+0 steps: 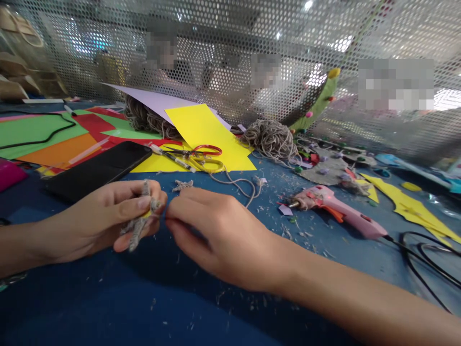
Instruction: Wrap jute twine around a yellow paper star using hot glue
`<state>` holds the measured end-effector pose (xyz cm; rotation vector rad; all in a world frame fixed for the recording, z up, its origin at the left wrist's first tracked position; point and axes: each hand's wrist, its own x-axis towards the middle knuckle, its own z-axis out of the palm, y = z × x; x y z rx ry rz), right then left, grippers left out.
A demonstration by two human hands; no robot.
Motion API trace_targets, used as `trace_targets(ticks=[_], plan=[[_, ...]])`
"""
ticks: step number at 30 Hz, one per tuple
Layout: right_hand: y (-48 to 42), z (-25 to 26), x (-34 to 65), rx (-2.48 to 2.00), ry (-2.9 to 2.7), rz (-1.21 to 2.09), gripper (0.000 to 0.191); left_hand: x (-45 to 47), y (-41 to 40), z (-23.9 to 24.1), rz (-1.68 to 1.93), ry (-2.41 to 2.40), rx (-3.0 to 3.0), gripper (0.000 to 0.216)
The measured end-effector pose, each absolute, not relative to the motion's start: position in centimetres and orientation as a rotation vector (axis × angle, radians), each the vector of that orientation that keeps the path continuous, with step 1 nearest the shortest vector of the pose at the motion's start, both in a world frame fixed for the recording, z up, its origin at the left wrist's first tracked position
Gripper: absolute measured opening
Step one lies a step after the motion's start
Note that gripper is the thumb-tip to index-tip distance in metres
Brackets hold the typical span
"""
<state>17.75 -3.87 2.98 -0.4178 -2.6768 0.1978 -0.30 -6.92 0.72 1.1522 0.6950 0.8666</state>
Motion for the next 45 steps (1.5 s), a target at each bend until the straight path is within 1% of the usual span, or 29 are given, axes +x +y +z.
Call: trace_targets(ticks=[2,4,7,9,11,13,15,18,20,22,25,27,29,33,36,39,41,43,45], plan=[[-3.4,3.1,17.8,-0.51,-2.66,0.455,0.014,-0.4,-6.9,0.7,0.797,0.688,1.218,0.016],[-3.2,3.3,17.8,-0.614,-2.636,0.609,0.016,-0.4,-7.0,0.7,0.725,0.721,1.302,0.015],[-3.1,3.4,17.7,-0.708,-2.603,0.7,0.017,-0.1,-7.2,0.6,0.647,0.809,1.422,0.015],[-3.3,3.2,17.6,-0.719,-2.591,0.668,0.016,0.1,-7.4,0.4,0.635,0.881,1.493,0.014],[-3.7,3.0,17.6,-0.695,-2.598,0.549,0.013,0.4,-7.5,0.2,0.64,0.951,1.532,0.013],[-4.2,2.8,17.6,-0.613,-2.63,0.341,0.013,0.5,-7.6,0.2,0.649,1.02,1.556,0.016],[-4.6,2.8,17.7,-0.495,-2.654,0.067,0.018,0.6,-7.6,0.3,0.649,1.105,1.578,0.021],[-5.2,3.1,17.7,-0.312,-2.632,-0.302,0.03,0.6,-7.4,0.6,0.69,1.159,1.567,0.026],[-5.3,3.1,17.8,-0.253,-2.602,-0.43,0.032,0.5,-7.3,0.7,0.767,1.102,1.519,0.025],[-5.2,3.0,17.9,-0.26,-2.596,-0.452,0.03,0.4,-7.2,0.7,0.845,1.012,1.449,0.023],[-4.8,2.5,18.1,-0.356,-2.609,-0.341,0.022,0.3,-7.1,0.5,0.933,0.874,1.292,0.018],[-4.5,2.3,18.1,-0.424,-2.602,-0.153,0.016,0.2,-7.0,0.4,0.964,0.815,1.181,0.016],[-4.2,2.3,18.0,-0.49,-2.585,0.113,0.011,0.1,-7.0,0.4,0.975,0.771,1.118,0.017],[-3.4,2.7,17.7,-0.686,-2.538,0.605,0.014,-0.3,-7.0,0.4,0.859,0.693,1.192,0.016],[-2.9,2.9,17.6,-0.825,-2.476,0.777,0.016,-0.3,-6.9,0.4,0.752,0.809,1.378,0.017],[-2.7,2.8,17.4,-0.879,-2.452,0.807,0.015,-0.1,-7.0,0.3,0.68,0.964,1.551,0.017],[-3.0,2.6,17.3,-0.878,-2.465,0.764,0.015,0.2,-7.2,0.1,0.671,1.022,1.607,0.018],[-3.4,2.4,17.2,-0.824,-2.488,0.629,0.013,0.3,-7.3,-0.1,0.67,1.068,1.637,0.02],[-3.9,2.1,17.4,-0.695,-2.528,0.38,0.012,0.4,-7.3,-0.2,0.651,1.114,1.655,0.023]])
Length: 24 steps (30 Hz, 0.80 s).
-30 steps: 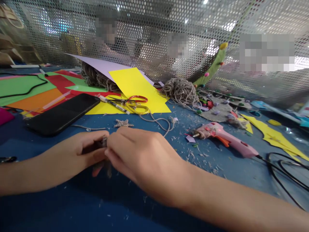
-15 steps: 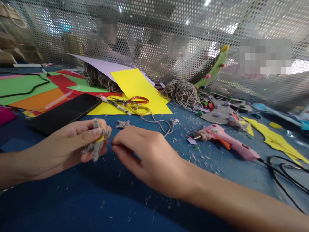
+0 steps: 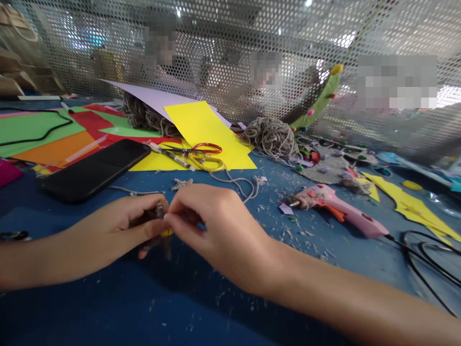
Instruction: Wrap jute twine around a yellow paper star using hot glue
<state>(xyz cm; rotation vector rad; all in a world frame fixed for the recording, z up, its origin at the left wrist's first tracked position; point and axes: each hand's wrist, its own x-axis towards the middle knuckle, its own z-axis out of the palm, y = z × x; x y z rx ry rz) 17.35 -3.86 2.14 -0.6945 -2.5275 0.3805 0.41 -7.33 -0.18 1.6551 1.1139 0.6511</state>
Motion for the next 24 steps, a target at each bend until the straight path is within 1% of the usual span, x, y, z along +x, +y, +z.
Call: trace_targets(ticks=[3,5,8,11,14,17,21,24], plan=[[-4.4,2.0,17.6,-0.46,-2.591,-0.073,0.02,0.3,-7.3,0.0,0.623,1.187,1.675,0.028],[-4.6,2.1,17.7,-0.357,-2.613,-0.267,0.026,0.2,-7.1,0.2,0.639,1.211,1.654,0.029],[-4.5,2.1,17.9,-0.316,-2.643,-0.331,0.029,0.2,-7.0,0.3,0.726,1.194,1.563,0.027],[-4.2,1.7,18.1,-0.342,-2.633,-0.336,0.025,0.1,-6.9,0.3,0.862,1.133,1.444,0.024],[-3.8,1.2,18.2,-0.376,-2.615,-0.262,0.017,-0.1,-6.9,0.2,0.961,1.065,1.329,0.022],[-3.5,1.4,18.1,-0.493,-2.573,-0.003,0.012,-0.2,-6.8,0.2,0.974,0.924,1.291,0.019],[-2.9,2.3,17.8,-0.61,-2.57,0.323,0.01,-0.2,-6.7,0.7,0.711,0.843,1.425,0.015],[-2.7,2.6,17.8,-0.611,-2.61,0.429,0.012,-0.1,-6.8,0.7,0.573,0.942,1.523,0.014]])
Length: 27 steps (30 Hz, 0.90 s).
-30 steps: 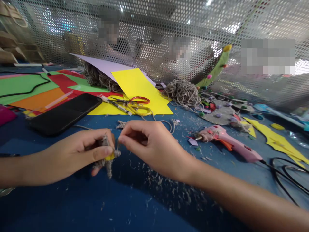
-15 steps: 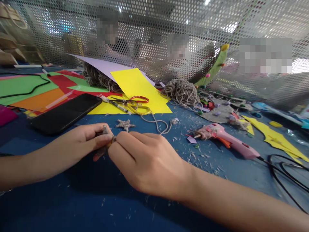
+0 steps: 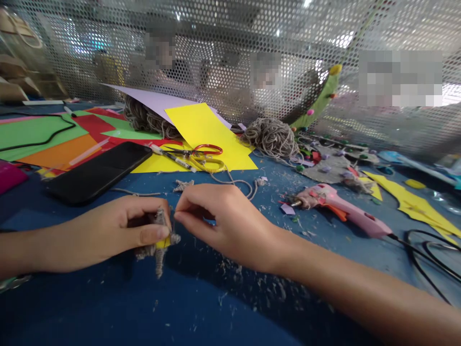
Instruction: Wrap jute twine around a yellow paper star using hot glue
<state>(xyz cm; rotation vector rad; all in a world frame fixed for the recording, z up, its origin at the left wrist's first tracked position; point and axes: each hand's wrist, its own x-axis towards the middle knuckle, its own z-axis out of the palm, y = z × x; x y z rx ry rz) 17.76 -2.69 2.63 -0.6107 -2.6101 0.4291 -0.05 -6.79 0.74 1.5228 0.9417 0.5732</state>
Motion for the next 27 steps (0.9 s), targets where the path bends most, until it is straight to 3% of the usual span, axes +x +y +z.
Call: trace_targets(ticks=[5,12,16,21,27], plan=[[-3.7,2.3,17.8,-0.59,-2.648,0.277,0.011,0.1,-7.0,0.3,0.588,1.1,1.622,0.021],[-4.6,2.5,17.9,-0.278,-2.699,-0.208,0.031,0.1,-7.1,0.6,0.66,1.115,1.632,0.032],[-3.9,2.3,18.1,-0.211,-2.664,-0.266,0.024,-0.1,-6.9,0.6,0.777,0.994,1.535,0.028],[-3.1,1.9,18.4,-0.323,-2.612,0.097,0.01,-0.4,-6.9,0.6,0.868,0.874,1.456,0.021],[-2.7,2.1,18.2,-0.648,-2.545,0.562,0.008,-0.5,-7.3,0.6,0.719,0.881,1.651,0.025]])
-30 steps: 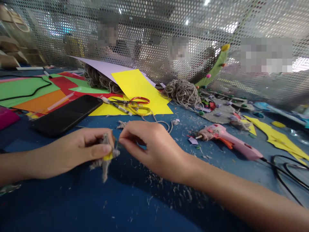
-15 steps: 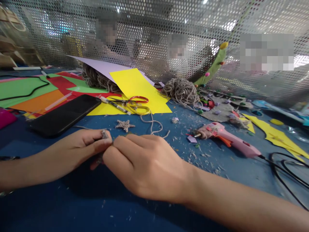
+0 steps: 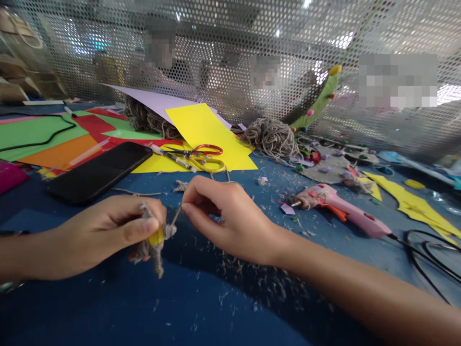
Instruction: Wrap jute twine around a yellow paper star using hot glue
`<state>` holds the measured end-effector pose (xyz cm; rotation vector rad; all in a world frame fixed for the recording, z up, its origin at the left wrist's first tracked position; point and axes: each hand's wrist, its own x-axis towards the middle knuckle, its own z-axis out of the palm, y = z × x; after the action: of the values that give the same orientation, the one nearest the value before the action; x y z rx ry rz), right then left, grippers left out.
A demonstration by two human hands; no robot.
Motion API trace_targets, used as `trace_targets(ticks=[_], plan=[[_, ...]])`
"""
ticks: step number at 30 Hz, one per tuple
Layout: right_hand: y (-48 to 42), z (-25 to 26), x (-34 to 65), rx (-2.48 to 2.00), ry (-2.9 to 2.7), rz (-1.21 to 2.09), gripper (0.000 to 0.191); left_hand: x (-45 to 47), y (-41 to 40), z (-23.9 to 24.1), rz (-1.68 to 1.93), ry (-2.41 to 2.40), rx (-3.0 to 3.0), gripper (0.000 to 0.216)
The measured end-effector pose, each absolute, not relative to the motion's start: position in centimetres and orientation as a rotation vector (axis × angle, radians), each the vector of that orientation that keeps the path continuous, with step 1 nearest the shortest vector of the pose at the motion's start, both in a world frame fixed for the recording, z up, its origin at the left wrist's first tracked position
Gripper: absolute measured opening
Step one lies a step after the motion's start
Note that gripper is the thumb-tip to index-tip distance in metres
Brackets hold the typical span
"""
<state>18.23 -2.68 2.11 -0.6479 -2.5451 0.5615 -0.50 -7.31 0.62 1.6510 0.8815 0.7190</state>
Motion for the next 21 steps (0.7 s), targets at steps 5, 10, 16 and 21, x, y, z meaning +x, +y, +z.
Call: trace_targets(ticks=[5,10,16,21], plan=[[-2.85,2.44,18.3,-0.684,-2.511,0.675,0.01,-0.48,-7.0,0.58,0.694,1.011,1.75,0.03],[-2.73,2.62,18.24,-0.734,-2.522,0.655,0.009,-0.63,-7.06,0.45,0.691,1.041,1.833,0.029],[-2.75,2.49,17.83,-0.807,-2.466,0.698,0.01,-0.49,-7.09,0.12,0.648,0.983,1.968,0.026],[-3.44,2.31,17.48,-0.822,-2.488,0.731,0.012,-0.26,-7.18,-0.08,0.595,0.998,2.126,0.026]])
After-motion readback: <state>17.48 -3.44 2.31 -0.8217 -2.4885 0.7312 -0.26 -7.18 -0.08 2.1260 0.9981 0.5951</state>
